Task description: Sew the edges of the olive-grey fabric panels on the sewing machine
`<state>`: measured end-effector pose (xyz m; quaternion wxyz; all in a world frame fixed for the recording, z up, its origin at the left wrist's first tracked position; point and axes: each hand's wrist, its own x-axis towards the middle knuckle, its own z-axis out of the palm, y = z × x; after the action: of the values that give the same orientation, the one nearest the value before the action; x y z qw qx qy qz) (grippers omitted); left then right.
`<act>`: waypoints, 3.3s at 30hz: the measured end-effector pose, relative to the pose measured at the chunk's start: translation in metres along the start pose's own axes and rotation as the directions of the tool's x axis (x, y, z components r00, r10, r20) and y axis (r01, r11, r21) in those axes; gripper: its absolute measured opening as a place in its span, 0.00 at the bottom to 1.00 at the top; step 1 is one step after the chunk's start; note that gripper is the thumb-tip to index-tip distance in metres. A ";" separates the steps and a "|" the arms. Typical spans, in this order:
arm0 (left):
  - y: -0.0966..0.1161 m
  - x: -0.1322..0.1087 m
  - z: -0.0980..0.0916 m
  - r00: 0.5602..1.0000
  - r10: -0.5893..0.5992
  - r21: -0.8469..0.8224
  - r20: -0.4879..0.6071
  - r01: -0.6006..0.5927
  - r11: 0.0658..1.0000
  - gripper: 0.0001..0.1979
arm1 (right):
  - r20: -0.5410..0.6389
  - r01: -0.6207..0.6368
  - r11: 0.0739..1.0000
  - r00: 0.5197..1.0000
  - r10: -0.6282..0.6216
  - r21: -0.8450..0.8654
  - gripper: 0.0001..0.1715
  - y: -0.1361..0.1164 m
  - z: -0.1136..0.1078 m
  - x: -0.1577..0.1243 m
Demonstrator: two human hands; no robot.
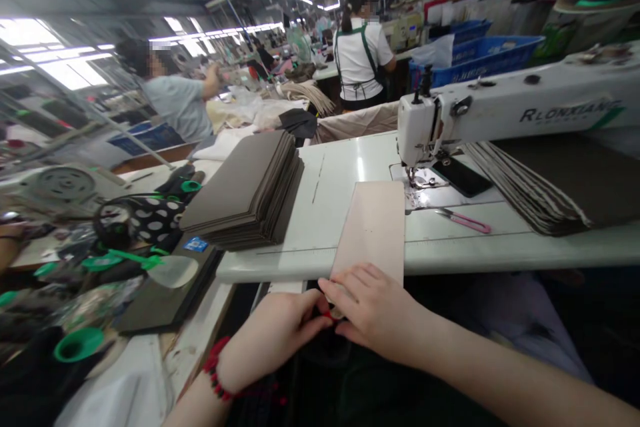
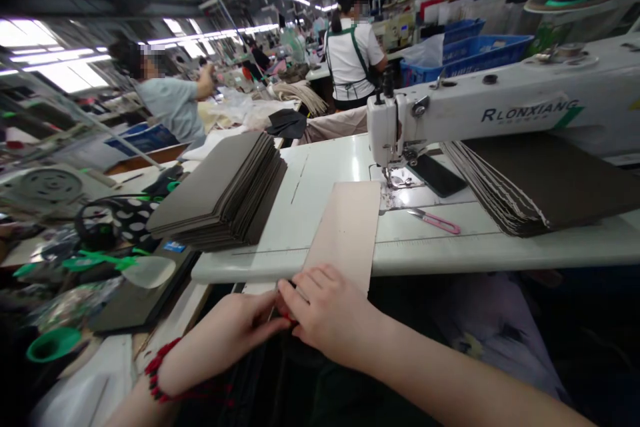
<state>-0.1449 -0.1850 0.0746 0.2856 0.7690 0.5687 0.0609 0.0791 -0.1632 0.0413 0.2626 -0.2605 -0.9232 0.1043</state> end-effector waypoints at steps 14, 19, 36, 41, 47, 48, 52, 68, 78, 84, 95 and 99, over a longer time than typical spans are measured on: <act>-0.003 0.117 0.020 0.848 -0.186 -0.417 -0.497 -0.045 0.908 0.12 | 0.048 -0.509 0.389 0.651 0.758 0.768 0.15 0.076 -0.007 -0.022; 0.005 0.138 0.027 0.876 -0.253 -0.485 -0.411 0.025 0.874 0.15 | 0.097 -0.483 0.286 0.626 0.774 0.827 0.15 0.073 0.008 -0.022; 0.054 0.073 0.029 0.904 -0.196 -0.625 -0.380 -0.095 0.775 0.16 | 0.267 -0.475 0.292 0.799 0.539 0.830 0.21 0.056 -0.048 -0.023; 0.067 0.060 0.034 0.893 -0.175 -0.601 -0.414 -0.124 0.789 0.16 | 0.277 -0.418 0.083 0.726 0.630 0.905 0.31 0.057 -0.025 -0.007; 0.078 0.057 0.034 0.905 -0.177 -0.664 -0.387 -0.141 0.734 0.15 | 0.282 -0.465 0.098 0.677 0.680 0.880 0.35 0.056 -0.031 0.000; 0.080 0.057 0.034 0.910 -0.174 -0.678 -0.376 -0.142 0.721 0.15 | 0.274 -0.463 0.109 0.681 0.679 0.880 0.35 0.056 -0.032 0.000; 0.085 0.057 0.033 0.924 -0.161 -0.709 -0.346 -0.145 0.690 0.16 | 0.242 -0.463 0.168 0.698 0.674 0.870 0.34 0.054 -0.033 0.000; 0.091 0.056 0.030 0.945 -0.175 -0.807 -0.278 -0.130 0.577 0.18 | 0.130 -0.491 0.362 0.715 0.687 0.792 0.32 0.051 -0.041 0.000; 0.088 0.055 0.032 0.946 -0.202 -0.836 -0.253 -0.108 0.539 0.21 | 0.135 -0.469 0.336 0.721 0.680 0.817 0.34 0.050 -0.043 -0.003; 0.085 0.053 0.033 0.945 -0.219 -0.863 -0.241 -0.105 0.493 0.21 | -0.026 -0.367 0.433 0.737 0.675 0.823 0.24 0.052 -0.055 -0.002; 0.082 0.050 0.033 0.974 -0.198 -0.959 -0.112 -0.054 0.277 0.23 | 0.011 -0.359 0.317 0.677 0.736 0.878 0.24 0.049 -0.052 0.004; 0.083 0.049 0.032 0.971 -0.215 -0.968 -0.103 -0.048 0.246 0.23 | 0.049 -0.392 0.363 0.734 0.677 0.845 0.23 0.045 -0.058 0.003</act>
<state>-0.0452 -0.1675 0.0789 0.6358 0.3899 0.4793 0.4627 0.1277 -0.1203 0.0766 0.4417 -0.4115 -0.5739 0.5533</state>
